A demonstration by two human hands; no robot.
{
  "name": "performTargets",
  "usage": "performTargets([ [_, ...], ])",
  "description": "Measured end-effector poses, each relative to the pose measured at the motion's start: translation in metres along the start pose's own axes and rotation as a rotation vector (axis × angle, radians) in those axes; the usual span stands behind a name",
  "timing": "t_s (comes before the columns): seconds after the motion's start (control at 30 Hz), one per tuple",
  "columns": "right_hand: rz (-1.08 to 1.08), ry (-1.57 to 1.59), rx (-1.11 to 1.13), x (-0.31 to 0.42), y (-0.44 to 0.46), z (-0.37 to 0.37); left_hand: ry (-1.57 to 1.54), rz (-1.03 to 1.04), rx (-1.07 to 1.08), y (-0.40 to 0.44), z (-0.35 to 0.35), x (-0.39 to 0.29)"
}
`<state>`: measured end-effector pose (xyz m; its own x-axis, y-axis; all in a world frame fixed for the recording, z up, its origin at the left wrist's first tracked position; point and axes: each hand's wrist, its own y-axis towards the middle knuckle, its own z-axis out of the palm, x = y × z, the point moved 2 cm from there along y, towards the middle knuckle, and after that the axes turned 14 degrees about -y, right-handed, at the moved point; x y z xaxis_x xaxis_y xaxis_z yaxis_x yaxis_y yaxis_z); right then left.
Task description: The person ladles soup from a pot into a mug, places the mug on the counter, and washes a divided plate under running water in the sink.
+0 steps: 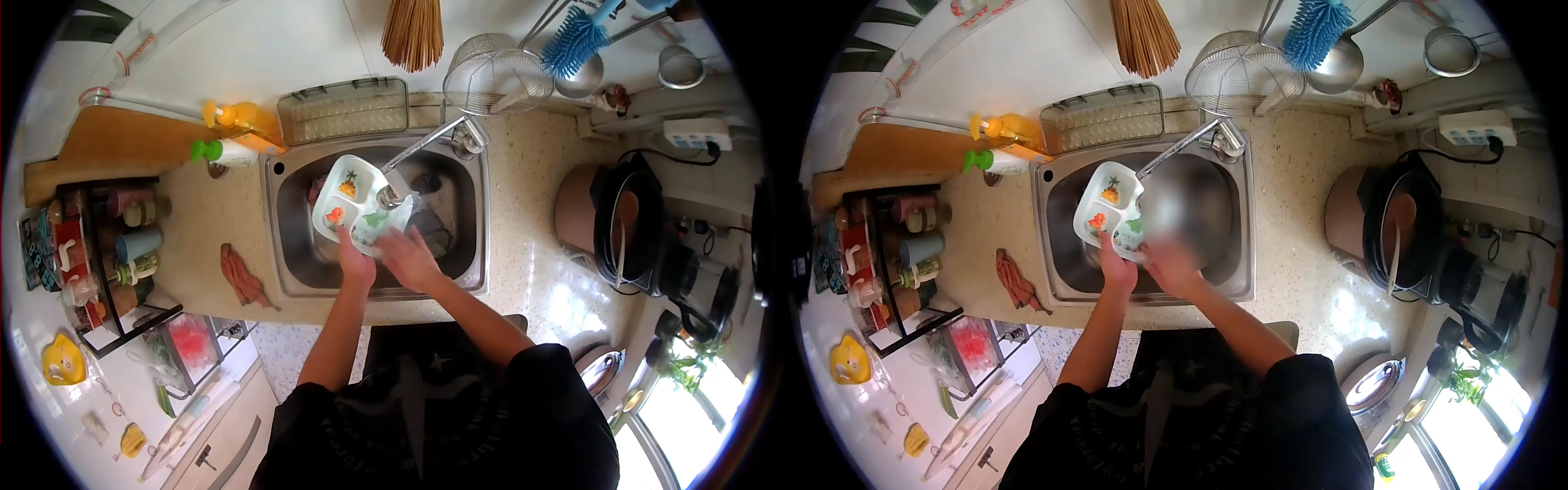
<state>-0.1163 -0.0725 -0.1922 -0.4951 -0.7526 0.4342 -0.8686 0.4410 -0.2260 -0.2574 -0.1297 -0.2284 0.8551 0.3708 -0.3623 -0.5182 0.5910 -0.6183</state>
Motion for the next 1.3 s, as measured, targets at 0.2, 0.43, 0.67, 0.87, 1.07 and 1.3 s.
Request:
performTargets([
  [0.2, 0.229, -0.112, -0.04, -0.022, 0.032, 0.008, 0.053, 0.101, -0.095, -0.017, 0.013, 0.006],
  [0.43, 0.202, 0.117, -0.14, -0.004, 0.022, 0.023, 0.057, 0.14, -0.072, -0.019, 0.02, 0.007],
  [0.67, 0.026, -0.026, -0.071, 0.028, -0.007, 0.004, 0.044, -0.156, -0.124, 0.016, -0.031, 0.009],
  [0.87, -0.005, -0.237, 0.001, 0.025, -0.007, -0.014, 0.44, -0.165, -0.151, 0.011, -0.02, 0.009],
  [1.07, 0.077, -0.332, 0.054, 0.006, -0.017, -0.03, 0.608, -0.25, -0.173, 0.02, -0.023, 0.004],
  [1.3, 0.2, -0.338, -0.049, -0.023, 0.003, -0.025, 0.68, -0.465, -0.079, 0.033, -0.031, -0.006],
])
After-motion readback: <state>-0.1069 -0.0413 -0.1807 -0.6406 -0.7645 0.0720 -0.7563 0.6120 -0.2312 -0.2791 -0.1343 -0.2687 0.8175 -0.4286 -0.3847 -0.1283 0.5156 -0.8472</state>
